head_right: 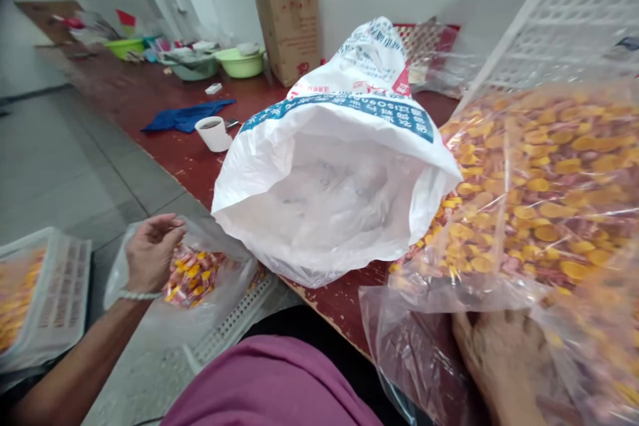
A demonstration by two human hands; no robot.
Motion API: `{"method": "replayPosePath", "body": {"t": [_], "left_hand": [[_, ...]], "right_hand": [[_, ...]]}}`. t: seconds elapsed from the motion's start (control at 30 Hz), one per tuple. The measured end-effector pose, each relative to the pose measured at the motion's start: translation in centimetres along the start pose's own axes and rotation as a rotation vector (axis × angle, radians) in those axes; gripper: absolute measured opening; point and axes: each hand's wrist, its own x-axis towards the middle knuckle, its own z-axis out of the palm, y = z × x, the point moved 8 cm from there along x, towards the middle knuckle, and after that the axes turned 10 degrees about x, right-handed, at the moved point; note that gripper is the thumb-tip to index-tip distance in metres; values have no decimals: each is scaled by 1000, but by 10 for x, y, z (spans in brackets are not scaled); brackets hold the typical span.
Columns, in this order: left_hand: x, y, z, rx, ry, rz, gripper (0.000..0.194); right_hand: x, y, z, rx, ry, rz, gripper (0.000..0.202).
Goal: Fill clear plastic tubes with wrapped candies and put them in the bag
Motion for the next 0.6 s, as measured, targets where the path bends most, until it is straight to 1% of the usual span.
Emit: {"method": "replayPosePath", "body": {"t": [0.03, 0.07, 0.1, 0.13, 0.17, 0.2, 0.23, 0.27, 0.3, 0.33, 0.37, 0.4, 0.43, 0.47, 0.53, 0.6], "left_hand": [[-15, 31, 12, 14, -55, 188, 25], [-31, 57, 31, 24, -153, 331, 17], [-48, 79, 56, 46, -293, 449, 13], [-64, 99, 83, 104, -420, 578, 15], [-78, 115, 112, 183, -532, 727, 22], [-87, 126, 139, 270, -598, 868, 31], [-90, 132, 166, 383, -625, 971, 39], [-87, 133, 191, 525, -642, 1032, 44], [-80, 129, 216, 670, -669, 1055, 45], [-73, 127, 235, 725, -700, 1066, 43], [-67, 124, 250, 772, -735, 1075, 39], [-62, 122, 261, 793, -767, 1081, 35], [-58, 120, 267, 795, -791, 1089, 31], [-55, 120, 270, 801, -804, 1097, 29], [-52, 121, 266, 799, -794, 1099, 29], [-50, 125, 255, 778, -756, 1090, 36]], "right_hand": [[3, 0, 2, -83, 35, 6, 74], [5, -2, 2, -150, 78, 9, 73], [6, -4, 2, -193, 121, 4, 69], [7, -8, 1, -213, 159, -14, 64], [7, -12, 0, -221, 177, -51, 58], [6, -17, -1, -218, 174, -110, 51], [4, -23, -2, -207, 143, -184, 43], [2, -28, -2, -190, 97, -257, 37], [-1, -30, -4, -167, 55, -311, 32], [-4, -31, -8, -140, 29, -343, 30], [-7, -30, -14, -108, 21, -354, 29], [-11, -29, -20, -72, 34, -353, 28], [-14, -27, -27, -26, 63, -339, 28], [-18, -25, -34, 31, 98, -313, 28], [-23, -20, -43, 142, 128, -205, 31], [-26, -13, -48, 208, 137, 9, 37]]}}
